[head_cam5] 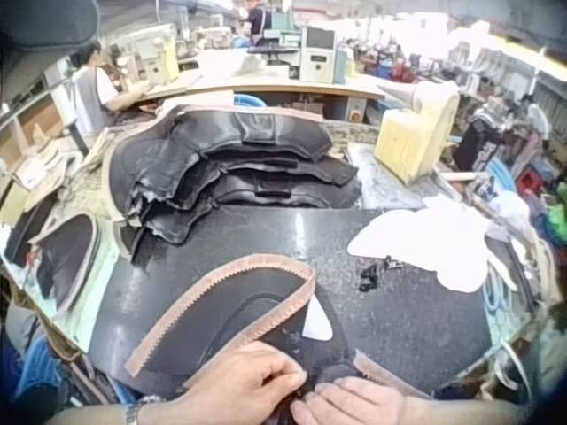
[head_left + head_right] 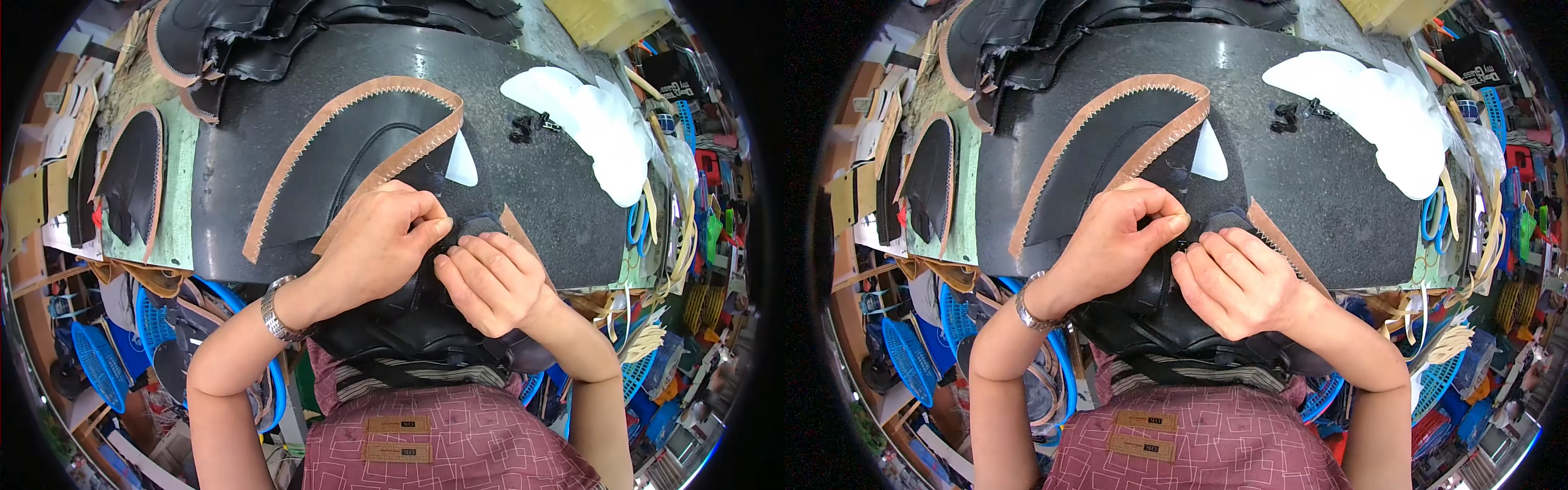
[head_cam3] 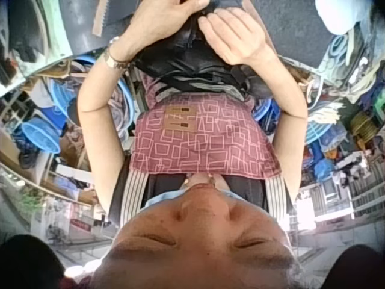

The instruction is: The person uses a hammer and a metal tool to shape the toe area of a black shoe upper. They then retrieve a stack of shoe parts from a basket and use a blue pen to mark a piece of dark fabric. Finally, the person attaches a zipper to the shoe upper by hand, securing it with small black clips.

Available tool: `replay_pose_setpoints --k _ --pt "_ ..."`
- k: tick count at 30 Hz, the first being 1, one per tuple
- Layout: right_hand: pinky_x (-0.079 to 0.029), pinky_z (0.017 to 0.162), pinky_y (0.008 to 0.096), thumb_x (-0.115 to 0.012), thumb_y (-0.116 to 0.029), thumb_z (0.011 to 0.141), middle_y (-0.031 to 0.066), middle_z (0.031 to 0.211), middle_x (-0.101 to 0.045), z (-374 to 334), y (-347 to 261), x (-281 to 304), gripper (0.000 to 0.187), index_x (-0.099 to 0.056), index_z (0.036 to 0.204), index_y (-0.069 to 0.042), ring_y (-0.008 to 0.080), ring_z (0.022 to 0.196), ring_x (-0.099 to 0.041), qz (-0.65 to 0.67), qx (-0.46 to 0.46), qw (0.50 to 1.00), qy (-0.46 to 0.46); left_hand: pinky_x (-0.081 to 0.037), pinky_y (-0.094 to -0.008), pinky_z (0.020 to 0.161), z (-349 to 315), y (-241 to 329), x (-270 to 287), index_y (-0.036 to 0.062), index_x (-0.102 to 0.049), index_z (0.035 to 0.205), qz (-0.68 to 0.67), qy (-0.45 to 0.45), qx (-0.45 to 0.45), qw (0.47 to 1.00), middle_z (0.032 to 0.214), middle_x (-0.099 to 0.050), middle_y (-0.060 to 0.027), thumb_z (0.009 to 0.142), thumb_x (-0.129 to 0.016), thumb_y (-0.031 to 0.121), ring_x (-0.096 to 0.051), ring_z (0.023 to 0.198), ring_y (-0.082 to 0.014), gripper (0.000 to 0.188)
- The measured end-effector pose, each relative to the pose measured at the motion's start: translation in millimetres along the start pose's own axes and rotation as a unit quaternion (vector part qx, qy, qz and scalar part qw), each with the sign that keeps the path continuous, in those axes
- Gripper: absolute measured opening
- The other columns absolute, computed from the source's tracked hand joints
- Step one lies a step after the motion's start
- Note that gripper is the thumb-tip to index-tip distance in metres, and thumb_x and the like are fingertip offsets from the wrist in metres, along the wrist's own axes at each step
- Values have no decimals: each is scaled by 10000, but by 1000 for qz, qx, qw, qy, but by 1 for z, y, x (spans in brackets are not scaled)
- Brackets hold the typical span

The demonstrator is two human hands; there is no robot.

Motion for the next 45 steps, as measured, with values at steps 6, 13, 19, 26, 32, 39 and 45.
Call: replay_pose_setpoints --k 6,13,19,26,32,39,45 --pt "-519 661 325 -614 -112 650 88 790 -594 3 5 -3 194 -611 821 -20 202 728 -613 -33 -56 998 -14 -462 -310 668 2 0 1 -16 -641 810 3 -6 -14 1000 759 -620 -113 806 -635 130 -594 735 -209 146" --pt "-477 560 272 -630 -83 625 69 781 -562 2 8 -6 239 -595 851 -13 158 626 -539 9 -62 998 1 -460 -300 654 4 -1 4 -12 -655 803 -29 -30 38 998 733 -626 -106 795 -650 133 -595 721 -194 145" --pt "-466 554 264 -629 -83 609 59 772 -562 2 6 -5 224 -602 822 -20 151 625 -534 2 -46 999 7 -457 -306 650 5 0 6 -3 -664 795 10 -56 -7 998 717 -623 -104 776 -670 133 -585 698 -191 138" --pt "-462 584 268 -608 -116 621 49 770 -565 2 3 -5 204 -607 804 -25 154 670 -542 2 -19 1000 -2 -444 -333 657 2 0 0 -7 -625 761 30 -27 -26 999 706 -587 -102 782 -643 117 -566 716 -225 127" --pt "-444 572 263 -599 -133 632 46 753 -556 -3 -2 -5 209 -609 806 -18 153 679 -536 26 -1 1000 -16 -440 -346 688 -3 1 -3 -2 -602 753 25 10 -44 999 729 -588 -106 791 -629 112 -560 767 -247 123" --pt "-441 566 260 -596 -129 637 46 751 -556 -6 0 -4 221 -611 824 -12 147 670 -536 21 -11 1000 -4 -439 -335 687 0 1 -1 -3 -623 774 20 -12 -39 999 725 -593 -105 784 -643 107 -559 748 -236 112" --pt "-437 555 268 -600 -103 632 46 752 -547 -5 2 -4 222 -607 832 -8 153 659 -536 23 -15 1000 2 -440 -326 663 -1 5 0 10 -633 775 29 -19 -50 998 715 -595 -98 756 -670 118 -564 734 -237 116"
Point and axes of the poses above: each hand's wrist, its own z-axis towards the middle knuckle, its own x-axis out of the back of the hand, y = z × x, the point moved 5 cm from there along z, towards the middle knuckle
